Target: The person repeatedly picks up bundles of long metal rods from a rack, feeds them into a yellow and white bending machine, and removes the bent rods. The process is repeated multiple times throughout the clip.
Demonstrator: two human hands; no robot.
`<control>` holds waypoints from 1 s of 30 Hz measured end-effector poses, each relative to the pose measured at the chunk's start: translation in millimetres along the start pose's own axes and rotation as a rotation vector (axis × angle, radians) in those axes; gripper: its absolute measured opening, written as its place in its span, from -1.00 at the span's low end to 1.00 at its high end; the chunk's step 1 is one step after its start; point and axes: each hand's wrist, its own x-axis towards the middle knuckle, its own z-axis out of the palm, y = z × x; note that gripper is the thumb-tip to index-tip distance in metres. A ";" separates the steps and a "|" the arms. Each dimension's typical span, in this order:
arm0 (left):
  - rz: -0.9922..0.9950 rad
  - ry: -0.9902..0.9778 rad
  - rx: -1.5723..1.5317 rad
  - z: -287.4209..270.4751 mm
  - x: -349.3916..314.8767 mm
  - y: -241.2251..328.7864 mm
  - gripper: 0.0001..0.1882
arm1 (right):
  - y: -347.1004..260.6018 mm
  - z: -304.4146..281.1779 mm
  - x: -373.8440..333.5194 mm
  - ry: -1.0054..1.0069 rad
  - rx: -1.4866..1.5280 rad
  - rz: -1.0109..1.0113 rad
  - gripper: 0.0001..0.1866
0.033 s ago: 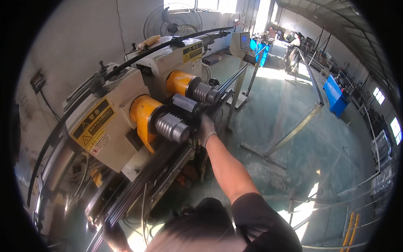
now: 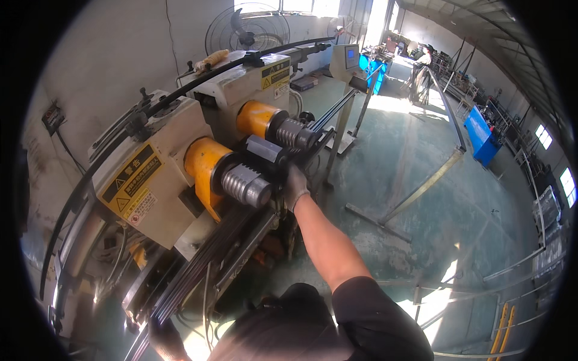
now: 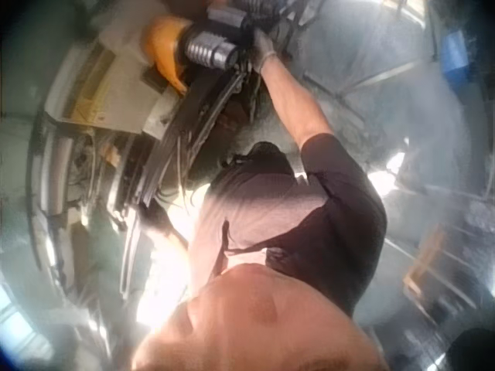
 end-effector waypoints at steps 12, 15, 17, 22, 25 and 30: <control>0.234 0.237 1.539 131.6 -3.0 -47.3 -0.61 | 30.5 -49.4 75.8 0.004 -0.520 -0.222 -0.62; 0.482 0.162 1.496 154.4 3.0 -66.7 -0.66 | 17.8 -38.8 62.6 0.143 -0.306 -0.001 -0.49; 0.446 0.135 1.459 154.8 4.8 -80.7 -0.63 | 7.2 -32.7 50.3 0.073 -0.418 -0.036 -0.46; 0.244 0.138 0.681 104.6 17.1 -90.6 -0.65 | -15.0 -40.1 41.8 -0.024 -0.515 -0.001 -0.48; 0.363 0.282 0.924 67.5 20.8 -89.2 -0.73 | -24.3 -63.6 37.4 -0.116 -0.710 -0.096 -0.50; 0.255 0.254 0.473 82.3 28.7 -105.7 -0.75 | -33.9 -97.9 16.4 -0.230 -0.819 -0.279 -0.60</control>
